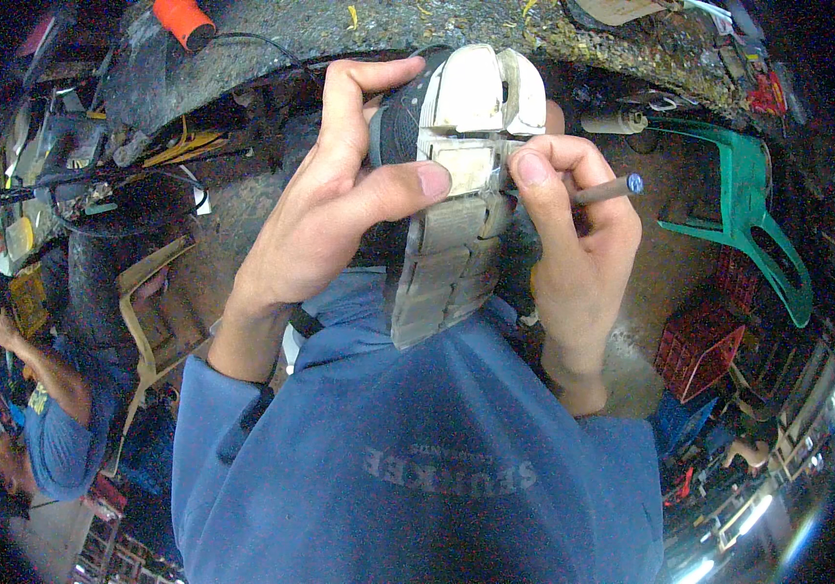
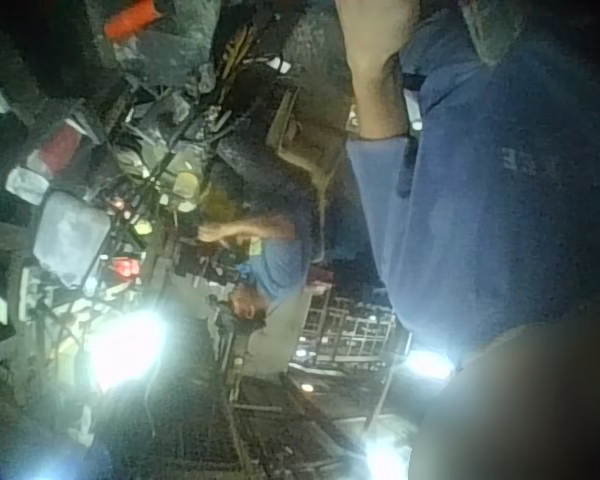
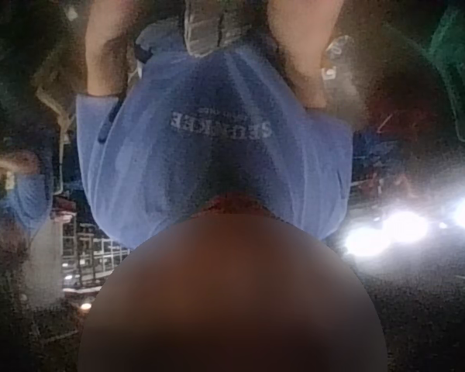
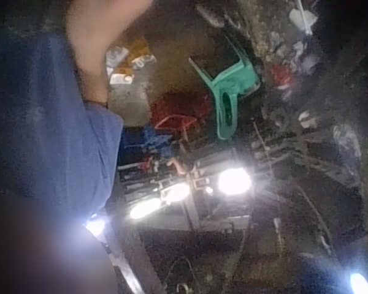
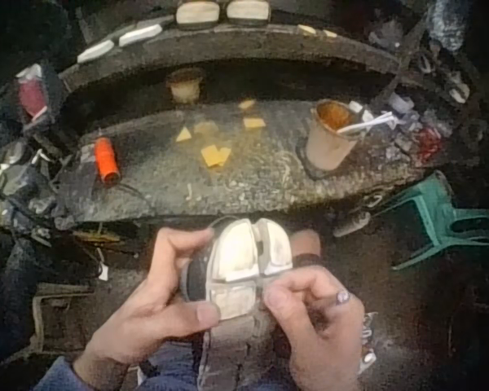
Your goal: The person applies white tape to the sole of a shoe, trims the excess with scissors, and then uses a metal tool to scrape and clean the sole surface. The person works on the shoe while seated on the floor.
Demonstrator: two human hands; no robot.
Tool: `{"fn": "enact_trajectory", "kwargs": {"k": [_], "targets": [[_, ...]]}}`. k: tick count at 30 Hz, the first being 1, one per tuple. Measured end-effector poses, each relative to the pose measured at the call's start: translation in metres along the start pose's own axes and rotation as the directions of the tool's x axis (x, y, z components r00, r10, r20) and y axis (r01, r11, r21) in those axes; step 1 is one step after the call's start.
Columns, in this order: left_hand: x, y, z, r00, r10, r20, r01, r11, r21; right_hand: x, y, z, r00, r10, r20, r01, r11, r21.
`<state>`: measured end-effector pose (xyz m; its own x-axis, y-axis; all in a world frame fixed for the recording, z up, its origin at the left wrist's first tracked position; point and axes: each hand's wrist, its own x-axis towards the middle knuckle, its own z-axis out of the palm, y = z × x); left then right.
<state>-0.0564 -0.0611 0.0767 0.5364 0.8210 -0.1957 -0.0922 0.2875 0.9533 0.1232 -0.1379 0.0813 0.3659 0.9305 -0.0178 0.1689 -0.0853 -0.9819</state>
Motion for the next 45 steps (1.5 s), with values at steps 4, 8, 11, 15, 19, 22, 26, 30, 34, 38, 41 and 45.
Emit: {"fn": "enact_trajectory", "kwargs": {"k": [4,8,11,15,19,22,26,30,34,38,41,45], "targets": [[-0.003,-0.002,0.011,0.998,-0.007,-0.069,0.011,0.999,0.052,-0.005,0.0,0.001,0.981,-0.168,-0.092,0.144,0.964,-0.223],[0.0,-0.008,0.009,0.992,0.06,-0.112,-0.037,0.979,0.2,-0.012,-0.006,0.008,0.986,-0.136,-0.098,0.092,0.929,-0.358],[0.0,-0.011,0.007,0.993,0.072,-0.092,-0.059,0.99,0.131,-0.008,-0.005,0.012,0.972,-0.2,-0.123,0.168,0.959,-0.226],[-0.002,-0.013,0.008,0.99,0.1,-0.1,-0.084,0.985,0.148,-0.006,-0.001,0.011,0.976,-0.195,-0.092,0.174,0.965,-0.198],[-0.002,-0.013,0.008,0.99,0.083,-0.111,-0.066,0.987,0.148,-0.013,-0.003,0.011,0.997,-0.058,-0.05,0.048,0.985,-0.167],[-0.002,-0.012,0.007,0.989,0.091,-0.12,-0.072,0.986,0.148,-0.012,-0.006,0.007,0.994,-0.083,-0.078,0.073,0.989,-0.126],[-0.002,-0.011,0.008,0.987,0.084,-0.139,-0.071,0.993,0.099,-0.005,-0.007,-0.007,0.966,-0.247,-0.072,0.256,0.9,0.352],[-0.005,-0.008,0.005,0.988,0.064,-0.138,-0.051,0.994,0.098,-0.002,0.007,-0.005,0.834,-0.349,-0.426,0.474,0.849,0.233],[-0.007,-0.006,0.001,0.975,0.071,-0.213,-0.068,0.997,0.022,-0.013,0.013,-0.002,0.927,-0.322,-0.191,0.374,0.787,0.49],[-0.005,-0.007,0.003,0.948,0.043,-0.315,-0.111,0.974,-0.199,-0.019,0.015,0.012,0.912,-0.373,-0.168,0.405,0.886,0.227],[-0.011,-0.007,0.005,0.949,0.043,-0.312,-0.096,0.983,-0.155,-0.022,0.013,0.013,0.887,-0.461,0.008,0.46,0.885,0.067],[-0.018,-0.007,0.002,0.939,0.091,-0.331,-0.118,0.991,-0.061,-0.027,0.014,0.025,0.837,-0.546,0.034,0.547,0.833,-0.079]]}}
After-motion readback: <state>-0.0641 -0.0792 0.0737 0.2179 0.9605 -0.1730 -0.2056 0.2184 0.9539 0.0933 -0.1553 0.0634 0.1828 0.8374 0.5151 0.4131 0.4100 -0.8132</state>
